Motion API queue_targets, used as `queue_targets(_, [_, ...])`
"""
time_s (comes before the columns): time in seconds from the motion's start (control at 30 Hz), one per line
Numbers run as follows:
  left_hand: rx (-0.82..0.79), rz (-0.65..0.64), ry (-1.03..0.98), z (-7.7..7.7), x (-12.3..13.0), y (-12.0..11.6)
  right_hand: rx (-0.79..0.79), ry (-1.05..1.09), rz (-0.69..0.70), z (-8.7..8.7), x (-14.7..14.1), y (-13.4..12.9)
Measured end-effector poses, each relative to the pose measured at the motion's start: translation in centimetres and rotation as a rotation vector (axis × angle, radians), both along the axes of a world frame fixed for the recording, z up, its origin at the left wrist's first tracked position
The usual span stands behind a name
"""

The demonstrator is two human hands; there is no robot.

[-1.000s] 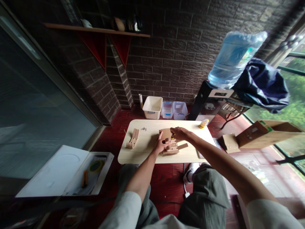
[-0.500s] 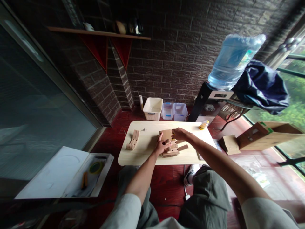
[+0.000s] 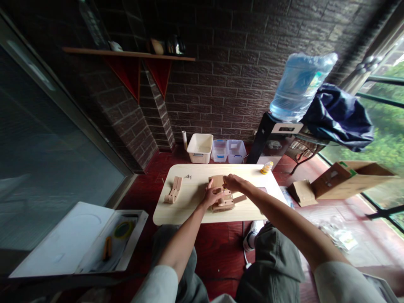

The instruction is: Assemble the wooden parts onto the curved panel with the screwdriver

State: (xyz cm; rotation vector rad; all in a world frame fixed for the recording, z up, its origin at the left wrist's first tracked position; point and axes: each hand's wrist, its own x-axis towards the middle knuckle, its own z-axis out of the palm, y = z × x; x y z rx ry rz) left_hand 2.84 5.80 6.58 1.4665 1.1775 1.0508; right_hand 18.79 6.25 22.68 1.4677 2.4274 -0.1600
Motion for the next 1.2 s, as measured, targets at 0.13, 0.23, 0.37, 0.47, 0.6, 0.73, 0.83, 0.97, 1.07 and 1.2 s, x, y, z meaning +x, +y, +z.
queue_targets(0.13, [-0.027, -0.017, -0.004, 1.0, 0.2, 0.0, -0.001, 0.007, -0.01, -0.2, 0.3, 0.1])
queue_targets(0.23, [-0.076, -0.041, -0.024, 1.4, 0.3, -0.1, -0.002, 0.006, -0.021, -0.5, 0.4, 0.3])
queue_targets(0.37, [-0.143, -0.048, -0.061, 1.5, 0.5, -0.4, -0.001, 0.004, -0.028, -0.7, 0.6, 0.3])
queue_targets(0.47, [-0.162, -0.043, -0.062, 1.6, 0.6, -0.5, 0.001, 0.008, -0.024, -0.8, 0.6, 0.3])
queue_targets(0.6, [-0.173, -0.032, -0.056, 1.6, 0.7, -0.5, 0.018, 0.006, -0.017, -0.9, 0.4, 0.3])
queue_targets(0.73, [-0.19, -0.046, -0.051, 1.7, 0.6, -0.5, 0.048, -0.002, -0.012, -1.2, 0.3, 0.0])
queue_targets(0.83, [-0.202, -0.051, -0.039, 1.8, 0.5, -0.5, 0.064, -0.003, -0.004, -1.3, 0.4, -0.4])
queue_targets(0.97, [-0.21, -0.053, -0.044, 1.6, 0.4, -0.5, 0.069, -0.001, 0.001, -1.2, 0.5, -0.8])
queue_targets(1.07, [-0.22, -0.074, -0.051, 1.5, 0.4, -0.4, 0.059, 0.0, -0.005, -0.9, 0.4, -1.0])
queue_targets(1.2, [-0.203, -0.086, -0.066, 1.6, 0.3, -0.1, 0.04, 0.007, -0.016, -0.2, 0.2, -1.1])
